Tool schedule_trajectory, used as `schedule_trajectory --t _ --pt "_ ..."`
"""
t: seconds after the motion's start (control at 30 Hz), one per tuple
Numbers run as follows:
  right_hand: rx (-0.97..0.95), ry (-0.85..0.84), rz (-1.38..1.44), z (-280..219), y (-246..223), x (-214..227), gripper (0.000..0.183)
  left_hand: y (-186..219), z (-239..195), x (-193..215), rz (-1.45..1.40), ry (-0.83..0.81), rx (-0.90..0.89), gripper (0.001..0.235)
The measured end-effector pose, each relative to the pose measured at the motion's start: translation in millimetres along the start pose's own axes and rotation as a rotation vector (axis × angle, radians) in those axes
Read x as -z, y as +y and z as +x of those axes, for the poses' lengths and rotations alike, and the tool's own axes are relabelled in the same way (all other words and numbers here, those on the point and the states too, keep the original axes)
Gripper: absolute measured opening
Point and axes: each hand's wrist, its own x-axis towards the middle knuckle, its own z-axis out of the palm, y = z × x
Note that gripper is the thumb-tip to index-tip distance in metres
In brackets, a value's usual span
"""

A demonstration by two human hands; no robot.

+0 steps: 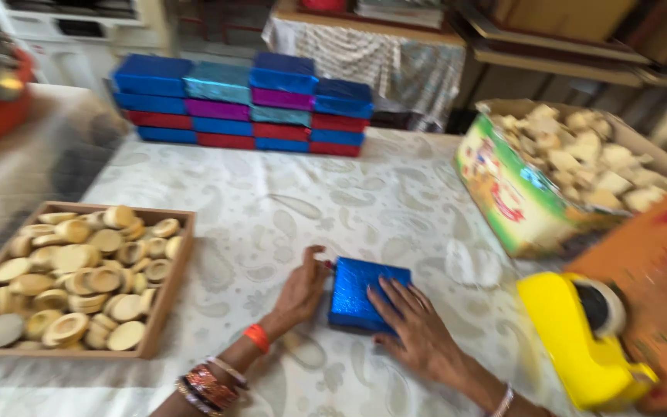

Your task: The person wraps a small box with blue metallic paper, folds the edges, and stacks it with other wrapped boxes. Then, the person wipes several small wooden pieces with a white cloth, handling them one at a time.

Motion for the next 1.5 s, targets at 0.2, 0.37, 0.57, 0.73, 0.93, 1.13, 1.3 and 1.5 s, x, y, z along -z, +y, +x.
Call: schedule_trajectory --t 0.2,0.37,0.57,0.73,0.93,1.13,1.3,1.5 --pt "0.034 -0.067 -0.129 -5 9 -24 0.082 -27 4 7 -0.098 0.026 -0.383 0.039" --pt "-0.035 -0.081 -0.122 -5 21 -41 0.088 -28 17 14 -0.340 -0.034 0.100 0.032" --pt "0.106 0.081 -0.230 8 30 -42 0.078 -74 32 5 -0.818 -0.035 0.236 0.033" --pt "0.169 0.116 -0.275 64 33 -29 0.069 -59 28 18 -0.961 0.042 0.308 0.036" --pt "0.063 -0.025 -0.119 131 28 -25 0.066 -63 33 12 -1.065 0.153 0.432 0.038" --pt "0.034 0.016 -0.191 184 21 -34 0.067 -60 30 12 -1.087 0.117 0.467 0.040" --pt "0.248 0.207 -0.403 220 21 -49 0.063 -57 27 10 -1.075 0.089 0.333 0.044" --pt "0.369 0.296 -0.433 266 24 -83 0.060 -51 25 13 -1.066 0.070 0.352 0.041"
